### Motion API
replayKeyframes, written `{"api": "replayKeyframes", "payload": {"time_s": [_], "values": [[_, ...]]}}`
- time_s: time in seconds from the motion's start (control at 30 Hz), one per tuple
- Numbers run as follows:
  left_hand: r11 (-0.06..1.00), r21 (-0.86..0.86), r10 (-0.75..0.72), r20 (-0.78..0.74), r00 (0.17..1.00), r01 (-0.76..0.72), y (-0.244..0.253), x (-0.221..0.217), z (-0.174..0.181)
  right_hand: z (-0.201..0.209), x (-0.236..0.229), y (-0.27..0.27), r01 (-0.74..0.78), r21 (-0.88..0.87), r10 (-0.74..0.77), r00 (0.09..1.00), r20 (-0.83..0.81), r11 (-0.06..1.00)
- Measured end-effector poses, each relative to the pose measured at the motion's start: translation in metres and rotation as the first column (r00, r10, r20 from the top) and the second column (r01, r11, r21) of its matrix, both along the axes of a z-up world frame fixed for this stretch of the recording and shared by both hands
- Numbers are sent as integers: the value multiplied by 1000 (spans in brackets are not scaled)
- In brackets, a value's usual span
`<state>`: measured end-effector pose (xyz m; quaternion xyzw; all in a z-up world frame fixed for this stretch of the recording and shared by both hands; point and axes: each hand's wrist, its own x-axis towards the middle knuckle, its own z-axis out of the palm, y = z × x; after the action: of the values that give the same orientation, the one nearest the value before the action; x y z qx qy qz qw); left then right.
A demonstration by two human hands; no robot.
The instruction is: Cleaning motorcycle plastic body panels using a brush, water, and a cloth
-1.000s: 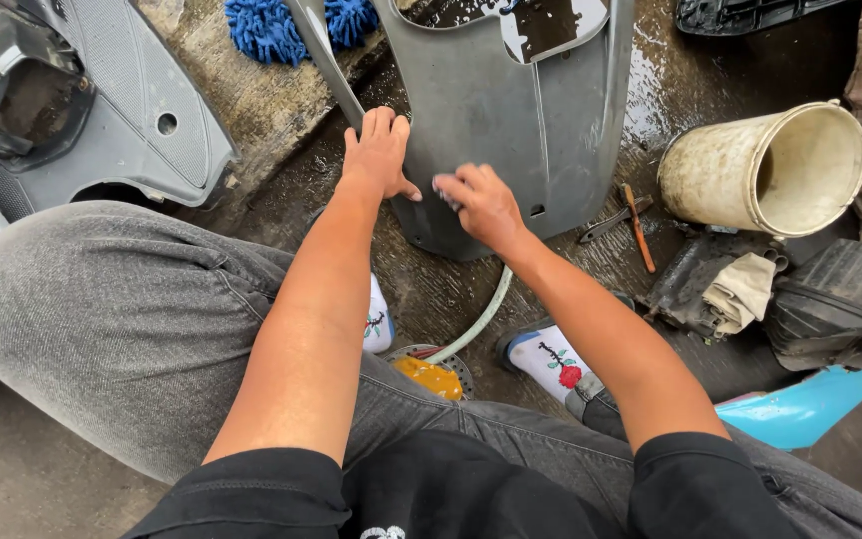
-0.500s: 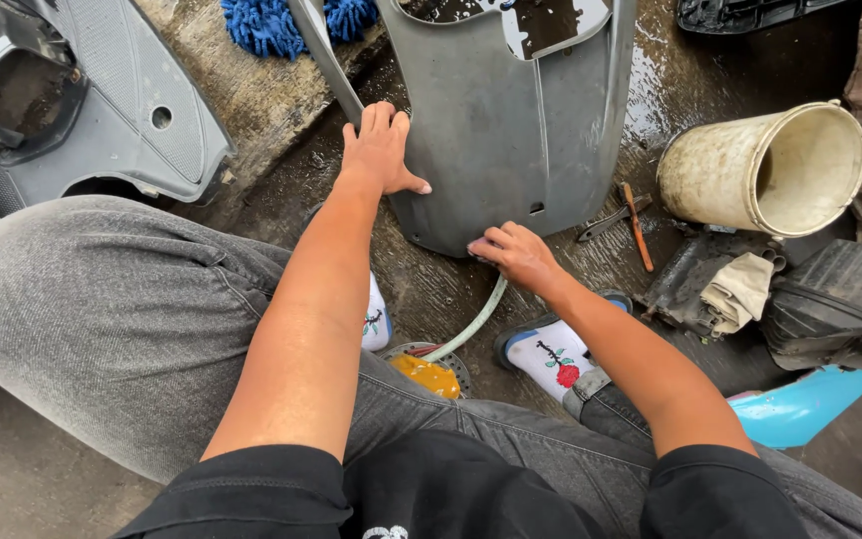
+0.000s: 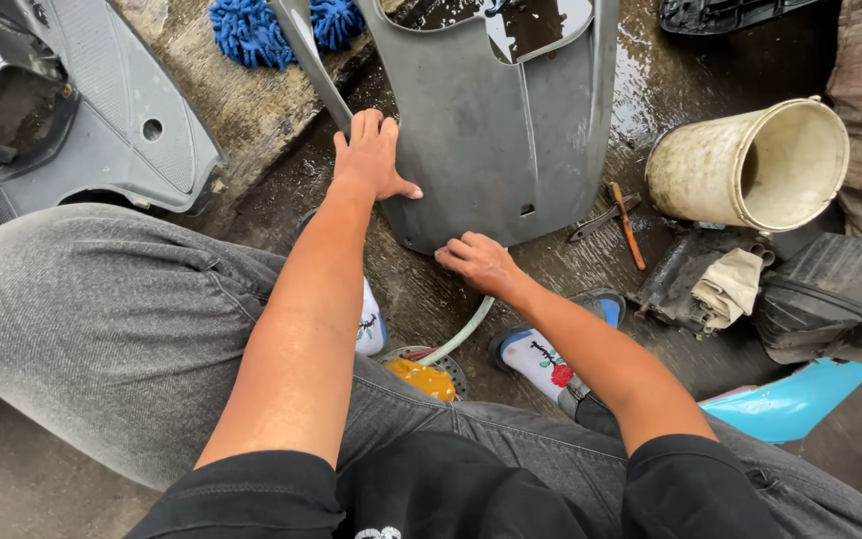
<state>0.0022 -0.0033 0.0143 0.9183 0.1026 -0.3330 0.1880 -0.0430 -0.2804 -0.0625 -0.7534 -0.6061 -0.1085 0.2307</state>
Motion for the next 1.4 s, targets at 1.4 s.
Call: {"api": "replayKeyframes", "payload": {"time_s": [1.4], "values": [[1000,22,8,-62,998,-6,-10,6,17,-24,7,-71,790,41,-718,576,-391,612]]}}
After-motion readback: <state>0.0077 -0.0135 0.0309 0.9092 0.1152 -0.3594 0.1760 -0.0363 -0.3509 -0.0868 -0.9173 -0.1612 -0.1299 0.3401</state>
